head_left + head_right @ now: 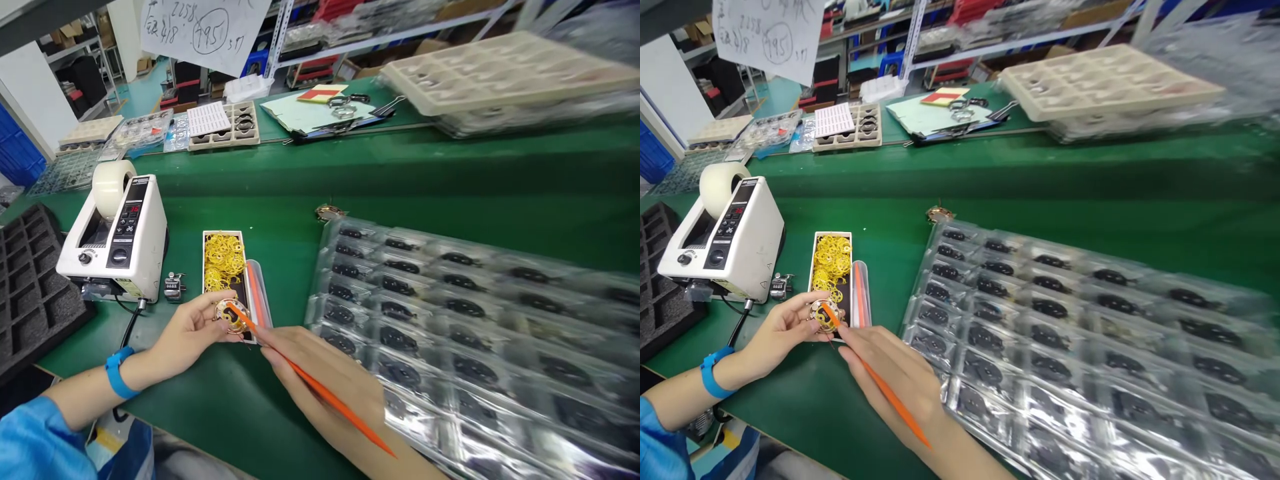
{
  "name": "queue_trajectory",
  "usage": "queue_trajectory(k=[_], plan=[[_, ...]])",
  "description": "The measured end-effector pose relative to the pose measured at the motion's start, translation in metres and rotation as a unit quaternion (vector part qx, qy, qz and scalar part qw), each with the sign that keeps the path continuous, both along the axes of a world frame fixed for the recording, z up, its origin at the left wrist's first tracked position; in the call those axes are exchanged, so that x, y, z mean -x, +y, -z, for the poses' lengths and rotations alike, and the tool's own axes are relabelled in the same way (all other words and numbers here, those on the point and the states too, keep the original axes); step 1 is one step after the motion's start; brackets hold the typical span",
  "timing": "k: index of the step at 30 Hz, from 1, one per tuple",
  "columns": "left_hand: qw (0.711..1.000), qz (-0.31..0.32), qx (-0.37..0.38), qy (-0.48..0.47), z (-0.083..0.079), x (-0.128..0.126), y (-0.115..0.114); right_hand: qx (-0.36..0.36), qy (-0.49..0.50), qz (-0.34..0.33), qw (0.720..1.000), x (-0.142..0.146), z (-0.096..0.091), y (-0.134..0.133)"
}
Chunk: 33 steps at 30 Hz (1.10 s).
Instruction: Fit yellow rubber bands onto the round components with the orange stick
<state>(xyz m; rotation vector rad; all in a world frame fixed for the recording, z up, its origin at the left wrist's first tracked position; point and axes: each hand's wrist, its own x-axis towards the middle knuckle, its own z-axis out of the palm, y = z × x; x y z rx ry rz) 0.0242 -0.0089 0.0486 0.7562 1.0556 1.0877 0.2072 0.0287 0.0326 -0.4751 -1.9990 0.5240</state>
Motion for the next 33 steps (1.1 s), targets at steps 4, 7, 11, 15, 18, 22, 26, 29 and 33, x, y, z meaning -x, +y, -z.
queue_trajectory(k=[4,7,11,15,18,22,26,29,33], plan=[[1.0,-0.005,0.004,-0.003,0.003,-0.002,0.0,-0.003,-0.001,-0.005,1.0,0.001,-0.002,0.0],[1.0,-0.004,-0.004,0.004,0.005,-0.002,0.0,-0.028,-0.011,0.006,1.0,0.002,0.0,0.0],[1.0,-0.001,0.005,0.018,0.005,-0.001,0.001,-0.11,-0.05,0.02,0.992,0.003,0.01,0.0],[0.999,-0.012,0.036,0.024,0.002,0.0,0.003,-0.222,-0.126,0.013,0.967,0.001,0.02,0.001],[0.998,-0.023,0.061,0.017,0.0,0.001,0.004,-0.256,-0.159,0.012,0.953,0.0,0.02,0.002],[0.996,-0.025,0.081,-0.024,-0.004,0.002,0.007,-0.182,-0.107,0.01,0.977,-0.004,0.009,0.004],[0.997,-0.015,0.072,-0.02,-0.005,0.002,0.009,-0.004,-0.026,0.056,0.998,-0.011,-0.005,0.003],[0.998,0.002,0.055,0.005,-0.005,0.001,0.008,0.06,0.022,0.093,0.994,-0.013,-0.01,0.003],[0.998,0.015,0.024,0.059,-0.006,-0.001,0.006,0.069,0.046,0.086,0.993,-0.011,-0.008,0.004]])
